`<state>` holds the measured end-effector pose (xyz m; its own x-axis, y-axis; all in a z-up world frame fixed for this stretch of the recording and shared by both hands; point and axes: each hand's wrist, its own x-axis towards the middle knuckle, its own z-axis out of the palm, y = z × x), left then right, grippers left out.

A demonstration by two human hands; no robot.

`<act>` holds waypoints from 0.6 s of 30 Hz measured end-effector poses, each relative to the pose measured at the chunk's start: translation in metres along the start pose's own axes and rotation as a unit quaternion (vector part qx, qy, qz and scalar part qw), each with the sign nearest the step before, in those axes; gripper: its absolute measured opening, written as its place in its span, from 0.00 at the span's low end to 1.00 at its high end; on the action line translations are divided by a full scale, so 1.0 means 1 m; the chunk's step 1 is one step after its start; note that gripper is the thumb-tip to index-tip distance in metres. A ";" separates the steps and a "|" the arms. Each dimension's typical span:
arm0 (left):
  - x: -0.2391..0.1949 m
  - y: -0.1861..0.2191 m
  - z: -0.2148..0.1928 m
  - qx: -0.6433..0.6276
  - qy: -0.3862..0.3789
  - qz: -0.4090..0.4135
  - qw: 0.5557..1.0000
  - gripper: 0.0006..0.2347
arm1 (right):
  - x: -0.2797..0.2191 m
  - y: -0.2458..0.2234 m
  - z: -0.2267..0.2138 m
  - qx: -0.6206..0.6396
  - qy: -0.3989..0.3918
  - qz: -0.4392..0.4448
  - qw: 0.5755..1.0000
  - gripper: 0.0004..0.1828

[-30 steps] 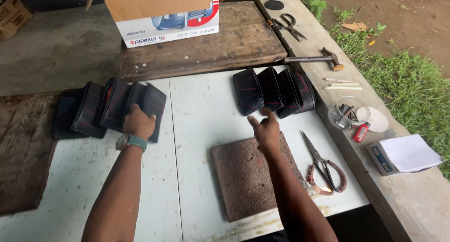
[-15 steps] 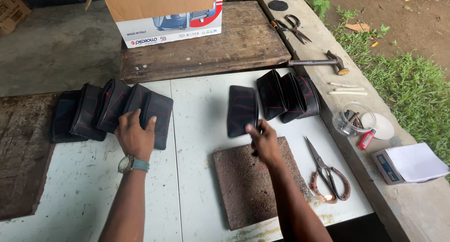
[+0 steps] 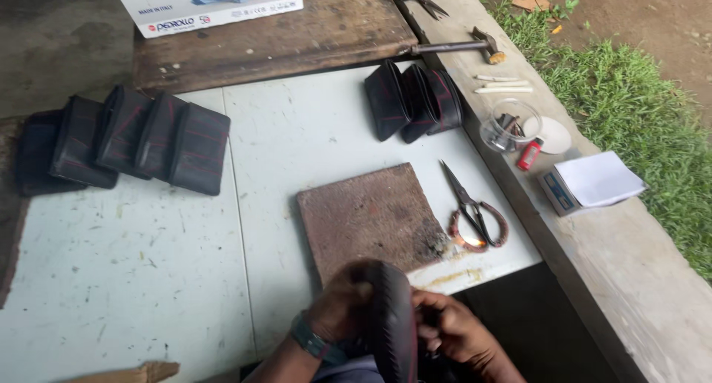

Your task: The person hand-sews black pouches with red stitching on a white workbench. They repeatedly stitch the edges, turn the pouches inside out, and use a lighter to melt the thread ends. Finished pouches are stacked on the table.

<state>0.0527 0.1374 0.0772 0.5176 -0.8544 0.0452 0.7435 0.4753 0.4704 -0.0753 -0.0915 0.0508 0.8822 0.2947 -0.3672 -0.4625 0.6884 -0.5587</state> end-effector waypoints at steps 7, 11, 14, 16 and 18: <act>0.024 -0.019 0.024 -0.078 0.041 -0.251 0.964 0.16 | -0.033 -0.046 0.010 -0.230 0.035 0.066 0.970 0.22; 0.038 -0.014 0.012 -0.015 0.059 -0.364 0.929 0.08 | -0.042 -0.049 0.019 -0.115 0.055 0.098 0.987 0.15; 0.039 -0.027 -0.006 0.038 0.056 -0.423 0.903 0.04 | -0.044 -0.042 0.011 -0.061 0.052 0.110 0.991 0.14; 0.040 -0.039 -0.018 0.114 0.059 -0.445 0.887 0.03 | -0.042 -0.038 -0.001 -0.136 0.042 0.111 0.984 0.13; 0.039 -0.054 -0.026 0.209 0.062 -0.386 0.896 0.02 | -0.039 -0.029 -0.012 -0.184 0.035 0.078 0.979 0.13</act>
<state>0.0438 0.0842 0.0309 -0.0212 -0.8526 -0.5222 0.6902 -0.3903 0.6094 -0.0975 -0.1307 0.0721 0.7963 0.3224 -0.5118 -0.6026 0.3497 -0.7174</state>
